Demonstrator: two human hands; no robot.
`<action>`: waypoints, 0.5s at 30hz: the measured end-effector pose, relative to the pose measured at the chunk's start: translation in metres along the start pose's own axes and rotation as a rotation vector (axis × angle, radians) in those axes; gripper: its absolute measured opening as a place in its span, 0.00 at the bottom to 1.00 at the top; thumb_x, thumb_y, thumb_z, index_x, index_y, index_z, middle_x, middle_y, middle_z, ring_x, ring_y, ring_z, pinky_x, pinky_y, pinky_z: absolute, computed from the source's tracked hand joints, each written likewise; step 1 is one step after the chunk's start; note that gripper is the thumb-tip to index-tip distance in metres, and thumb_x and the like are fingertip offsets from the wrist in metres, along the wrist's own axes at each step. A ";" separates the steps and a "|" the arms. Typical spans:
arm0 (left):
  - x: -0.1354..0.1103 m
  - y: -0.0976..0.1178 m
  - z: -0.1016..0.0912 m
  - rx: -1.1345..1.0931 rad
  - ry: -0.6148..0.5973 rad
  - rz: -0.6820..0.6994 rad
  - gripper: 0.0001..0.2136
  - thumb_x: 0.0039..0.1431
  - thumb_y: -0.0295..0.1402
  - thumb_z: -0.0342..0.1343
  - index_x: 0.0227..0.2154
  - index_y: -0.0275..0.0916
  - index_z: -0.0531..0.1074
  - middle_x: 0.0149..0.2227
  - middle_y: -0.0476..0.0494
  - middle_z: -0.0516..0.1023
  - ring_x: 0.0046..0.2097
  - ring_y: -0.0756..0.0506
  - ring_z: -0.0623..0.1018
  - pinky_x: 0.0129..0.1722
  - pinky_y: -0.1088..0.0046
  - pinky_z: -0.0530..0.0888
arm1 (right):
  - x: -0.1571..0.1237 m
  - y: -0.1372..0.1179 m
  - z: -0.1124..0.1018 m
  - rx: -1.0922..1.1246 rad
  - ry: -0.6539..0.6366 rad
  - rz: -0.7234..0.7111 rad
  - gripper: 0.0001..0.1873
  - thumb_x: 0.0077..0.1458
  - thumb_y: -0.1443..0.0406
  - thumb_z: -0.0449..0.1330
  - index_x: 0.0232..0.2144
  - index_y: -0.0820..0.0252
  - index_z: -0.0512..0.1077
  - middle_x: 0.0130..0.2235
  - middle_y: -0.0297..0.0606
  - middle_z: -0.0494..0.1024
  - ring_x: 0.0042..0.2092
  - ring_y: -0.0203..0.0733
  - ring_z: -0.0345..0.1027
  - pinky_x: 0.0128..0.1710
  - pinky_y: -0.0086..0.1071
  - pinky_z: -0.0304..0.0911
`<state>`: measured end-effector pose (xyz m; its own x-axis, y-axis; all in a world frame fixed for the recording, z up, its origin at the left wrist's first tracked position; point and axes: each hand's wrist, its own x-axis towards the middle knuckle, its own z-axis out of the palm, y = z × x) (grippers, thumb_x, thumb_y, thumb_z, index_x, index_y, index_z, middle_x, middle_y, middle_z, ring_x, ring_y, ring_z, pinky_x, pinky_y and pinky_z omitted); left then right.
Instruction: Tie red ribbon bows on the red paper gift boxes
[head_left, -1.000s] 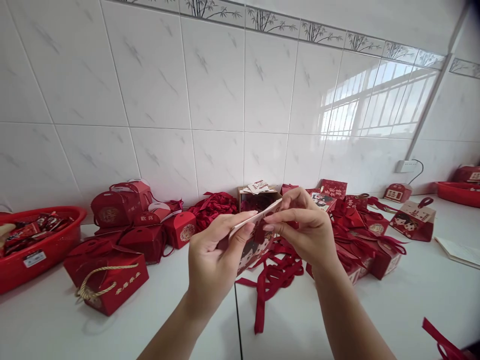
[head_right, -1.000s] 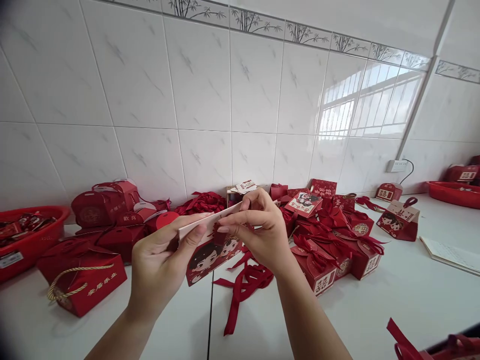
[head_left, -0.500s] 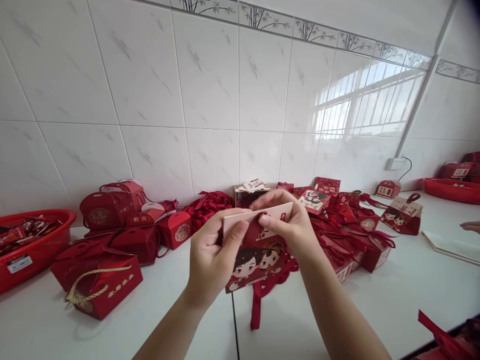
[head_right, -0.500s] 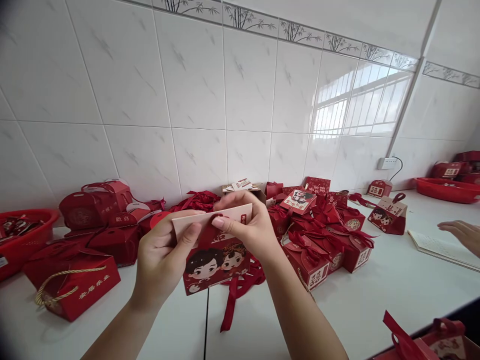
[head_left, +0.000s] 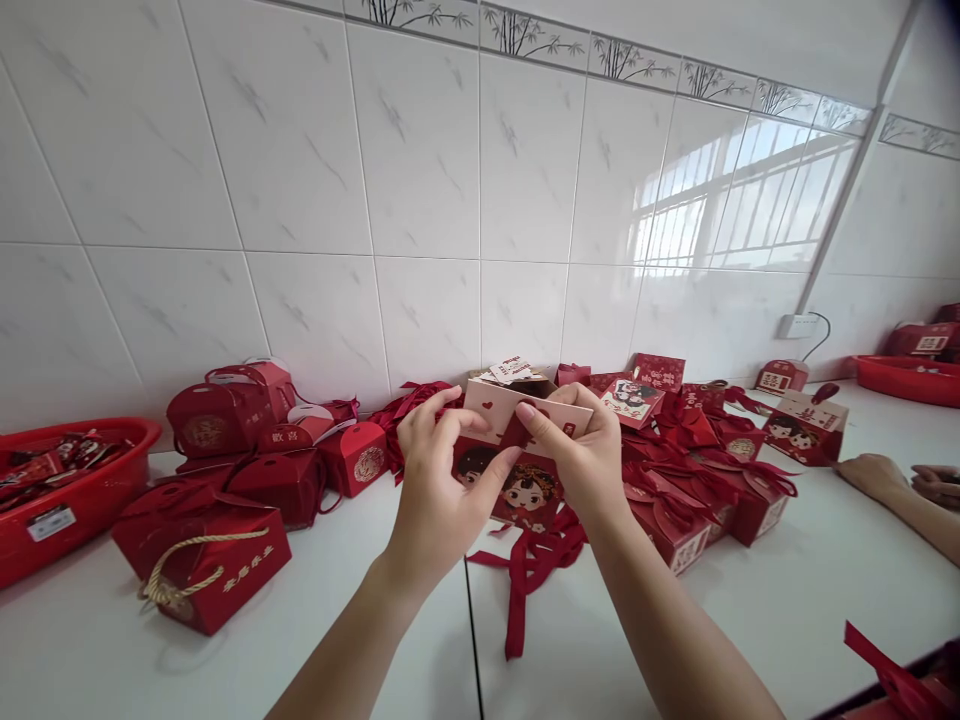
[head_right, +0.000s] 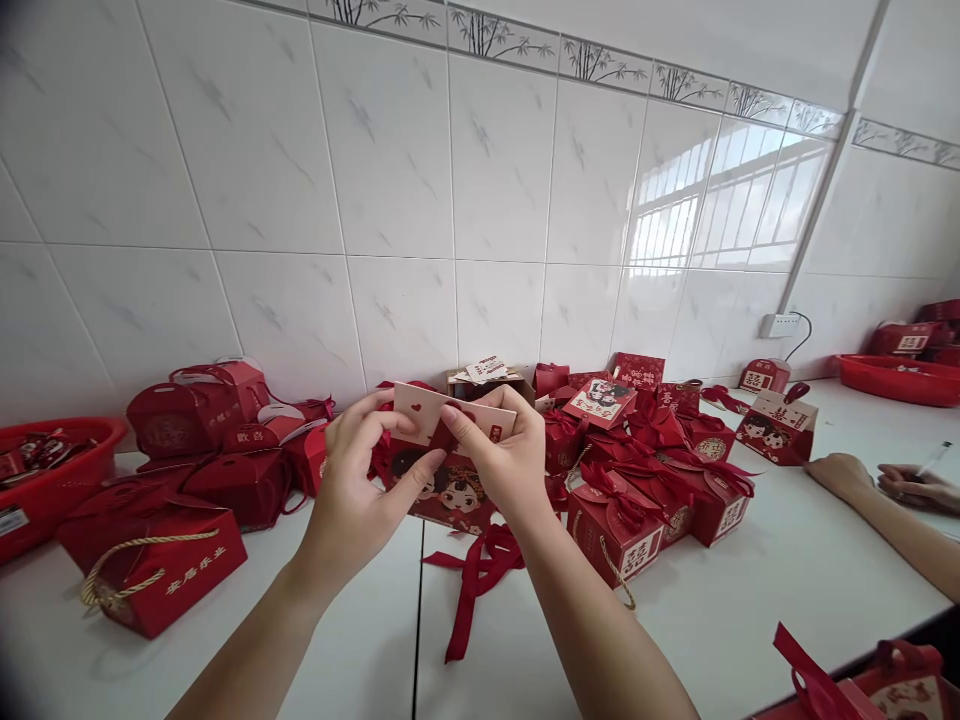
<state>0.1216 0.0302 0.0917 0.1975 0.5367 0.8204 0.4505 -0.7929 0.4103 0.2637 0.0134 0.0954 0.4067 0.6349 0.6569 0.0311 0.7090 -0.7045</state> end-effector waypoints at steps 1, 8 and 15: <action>0.000 0.000 0.001 0.004 0.007 -0.003 0.07 0.54 0.37 0.59 0.34 0.43 0.69 0.52 0.41 0.67 0.59 0.37 0.60 0.56 0.53 0.64 | 0.000 0.001 0.001 0.004 0.000 0.006 0.18 0.45 0.60 0.68 0.21 0.59 0.61 0.19 0.25 0.62 0.21 0.28 0.53 0.19 0.24 0.50; -0.001 0.000 0.004 -0.020 -0.067 -0.064 0.06 0.52 0.36 0.59 0.27 0.41 0.68 0.53 0.40 0.67 0.62 0.35 0.57 0.56 0.52 0.64 | -0.001 0.007 0.004 0.052 -0.021 0.075 0.19 0.43 0.60 0.69 0.20 0.60 0.61 0.19 0.26 0.63 0.21 0.28 0.53 0.20 0.24 0.51; 0.007 -0.008 -0.013 -0.020 -0.149 -0.038 0.09 0.50 0.29 0.55 0.19 0.41 0.63 0.61 0.45 0.62 0.64 0.32 0.53 0.58 0.43 0.60 | -0.002 0.007 0.005 0.101 -0.142 0.183 0.18 0.42 0.59 0.69 0.22 0.60 0.63 0.21 0.28 0.68 0.22 0.29 0.58 0.20 0.23 0.54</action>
<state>0.1078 0.0360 0.0996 0.3080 0.6020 0.7367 0.4427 -0.7761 0.4491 0.2590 0.0187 0.0901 0.2650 0.7872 0.5568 -0.1254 0.6007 -0.7896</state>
